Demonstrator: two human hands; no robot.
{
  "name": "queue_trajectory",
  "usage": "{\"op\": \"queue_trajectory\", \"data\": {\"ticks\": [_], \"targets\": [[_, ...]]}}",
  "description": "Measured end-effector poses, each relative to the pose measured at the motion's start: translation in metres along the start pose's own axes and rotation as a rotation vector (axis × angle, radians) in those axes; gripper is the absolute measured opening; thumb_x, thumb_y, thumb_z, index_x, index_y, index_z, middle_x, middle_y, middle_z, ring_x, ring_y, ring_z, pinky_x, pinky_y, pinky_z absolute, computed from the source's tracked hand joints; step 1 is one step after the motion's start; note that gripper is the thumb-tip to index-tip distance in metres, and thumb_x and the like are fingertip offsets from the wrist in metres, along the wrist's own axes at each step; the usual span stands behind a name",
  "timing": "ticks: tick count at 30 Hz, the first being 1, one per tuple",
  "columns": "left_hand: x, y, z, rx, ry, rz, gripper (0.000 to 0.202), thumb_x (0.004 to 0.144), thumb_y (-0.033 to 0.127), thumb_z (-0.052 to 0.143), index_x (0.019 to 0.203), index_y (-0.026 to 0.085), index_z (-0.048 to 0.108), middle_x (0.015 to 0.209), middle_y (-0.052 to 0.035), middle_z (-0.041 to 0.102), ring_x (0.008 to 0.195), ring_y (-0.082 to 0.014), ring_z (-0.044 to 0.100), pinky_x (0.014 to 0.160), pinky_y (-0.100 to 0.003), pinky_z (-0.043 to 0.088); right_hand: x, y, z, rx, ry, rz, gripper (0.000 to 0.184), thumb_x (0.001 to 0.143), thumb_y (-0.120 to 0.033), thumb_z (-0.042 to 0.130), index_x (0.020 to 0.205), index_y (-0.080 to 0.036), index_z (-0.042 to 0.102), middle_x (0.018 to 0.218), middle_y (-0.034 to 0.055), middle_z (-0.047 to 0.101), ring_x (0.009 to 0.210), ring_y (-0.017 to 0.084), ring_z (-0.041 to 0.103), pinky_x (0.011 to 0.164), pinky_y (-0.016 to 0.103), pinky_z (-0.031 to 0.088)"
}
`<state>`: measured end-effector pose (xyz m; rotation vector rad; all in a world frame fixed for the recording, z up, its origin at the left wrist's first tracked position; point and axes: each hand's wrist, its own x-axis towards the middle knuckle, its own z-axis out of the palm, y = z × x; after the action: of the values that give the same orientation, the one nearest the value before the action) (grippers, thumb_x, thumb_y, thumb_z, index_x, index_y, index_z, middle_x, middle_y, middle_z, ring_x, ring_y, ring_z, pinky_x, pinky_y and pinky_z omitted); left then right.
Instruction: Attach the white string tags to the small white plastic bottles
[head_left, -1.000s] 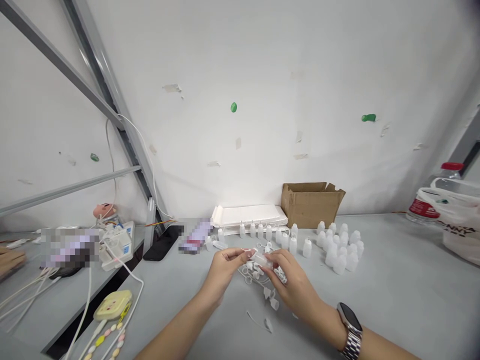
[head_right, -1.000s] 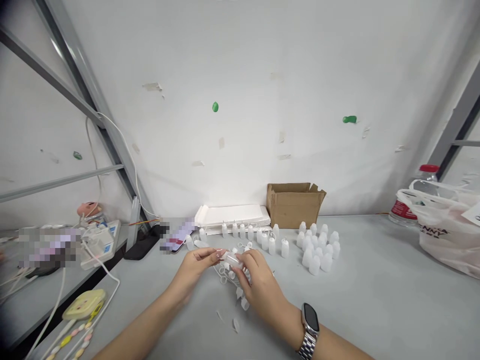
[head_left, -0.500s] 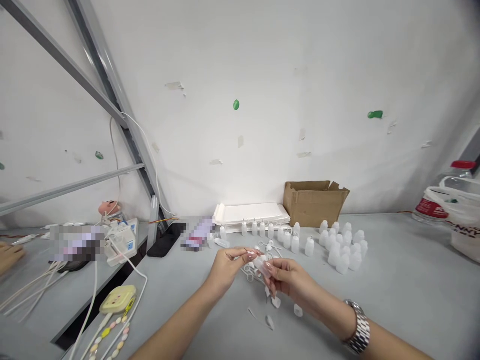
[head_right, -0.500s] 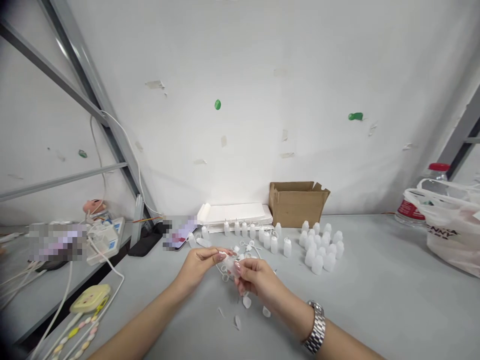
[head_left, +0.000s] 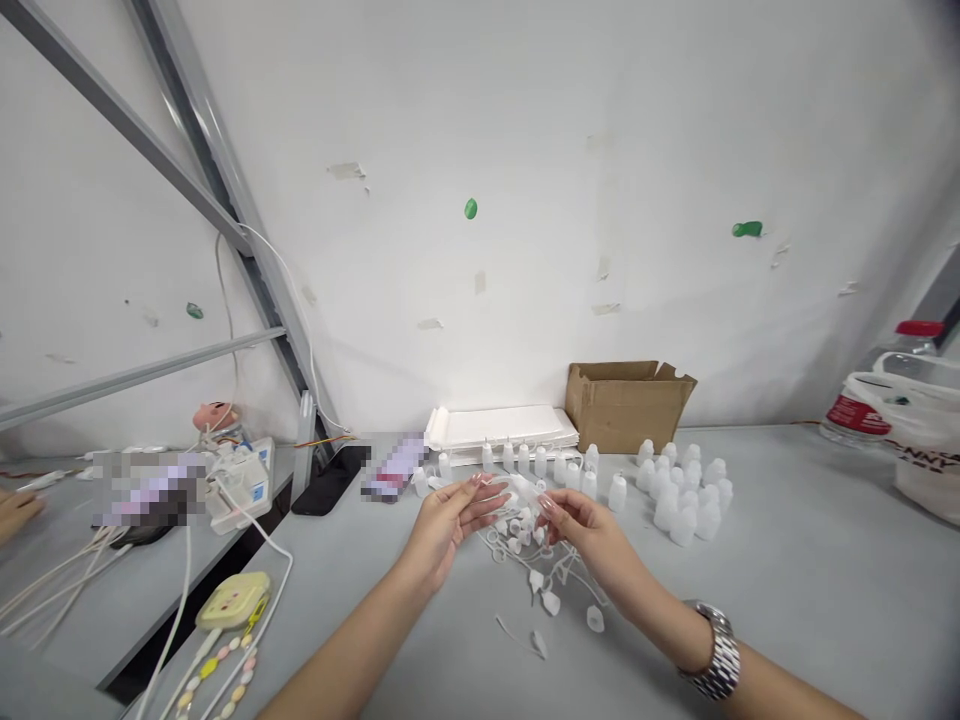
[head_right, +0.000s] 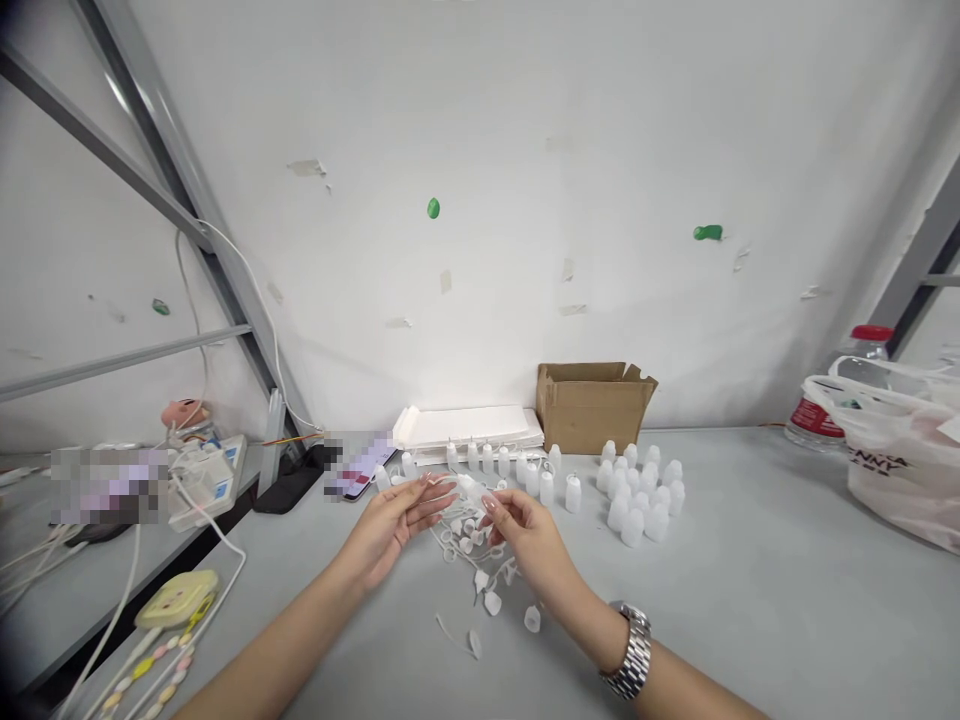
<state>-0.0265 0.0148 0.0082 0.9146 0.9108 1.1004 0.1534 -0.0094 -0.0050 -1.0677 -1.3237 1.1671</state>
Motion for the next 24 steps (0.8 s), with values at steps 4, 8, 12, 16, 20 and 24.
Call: {"op": "queue_trajectory", "data": {"ticks": [4, 8, 12, 16, 20, 24], "targets": [[0.0, 0.002, 0.001, 0.01, 0.033, -0.011, 0.031, 0.072, 0.039, 0.064, 0.088, 0.013, 0.066, 0.099, -0.0135, 0.068, 0.088, -0.0221, 0.065, 0.067, -0.026, 0.05, -0.001, 0.0, 0.0, -0.046, 0.034, -0.01, 0.045, 0.067, -0.06, 0.057, 0.077, -0.016, 0.057, 0.061, -0.0004, 0.056, 0.054, 0.014, 0.053, 0.058, 0.029, 0.045], [0.0, 0.0, 0.0, 0.04, 0.031, 0.032, 0.029, 0.067, 0.034, 0.069, 0.089, 0.014, 0.067, 0.099, -0.0124, 0.068, 0.09, -0.0223, 0.064, 0.069, -0.026, 0.049, -0.002, 0.002, 0.0, -0.108, 0.044, -0.053, 0.043, 0.07, -0.058, 0.054, 0.082, -0.016, 0.058, 0.062, -0.0006, 0.054, 0.057, 0.015, 0.053, 0.058, 0.029, 0.045], [0.002, -0.002, -0.004, 0.037, 0.074, 0.051, 0.03, 0.063, 0.034, 0.072, 0.086, 0.014, 0.068, 0.092, -0.0111, 0.07, 0.09, -0.0215, 0.064, 0.071, -0.025, 0.048, -0.005, 0.007, 0.001, -0.183, 0.052, -0.11, 0.039, 0.074, -0.053, 0.053, 0.087, -0.017, 0.058, 0.067, 0.0014, 0.057, 0.06, 0.016, 0.053, 0.057, 0.029, 0.046], [0.004, -0.004, -0.005, -0.031, 0.103, -0.005, 0.025, 0.066, 0.035, 0.07, 0.081, 0.015, 0.068, 0.095, -0.01, 0.069, 0.087, -0.0182, 0.064, 0.069, -0.022, 0.047, -0.01, 0.008, 0.004, -0.269, 0.053, -0.147, 0.03, 0.077, -0.046, 0.053, 0.088, -0.019, 0.059, 0.076, 0.0031, 0.061, 0.067, 0.017, 0.055, 0.063, 0.029, 0.047], [0.007, -0.009, -0.005, -0.186, 0.099, -0.139, 0.014, 0.07, 0.026, 0.068, 0.079, 0.016, 0.069, 0.1, -0.0084, 0.068, 0.083, -0.013, 0.063, 0.067, -0.018, 0.046, -0.014, 0.006, 0.006, -0.351, 0.049, -0.164, 0.03, 0.078, -0.045, 0.05, 0.089, -0.018, 0.059, 0.079, 0.0048, 0.062, 0.072, 0.019, 0.055, 0.066, 0.031, 0.046], [0.008, -0.014, -0.006, -0.24, 0.062, -0.166, 0.009, 0.072, 0.024, 0.066, 0.079, 0.018, 0.069, 0.097, -0.0059, 0.068, 0.081, -0.0106, 0.062, 0.067, -0.018, 0.045, -0.016, 0.004, 0.006, -0.391, 0.037, -0.162, 0.031, 0.08, -0.046, 0.048, 0.088, -0.018, 0.059, 0.078, 0.005, 0.062, 0.072, 0.019, 0.055, 0.065, 0.03, 0.044]]}}
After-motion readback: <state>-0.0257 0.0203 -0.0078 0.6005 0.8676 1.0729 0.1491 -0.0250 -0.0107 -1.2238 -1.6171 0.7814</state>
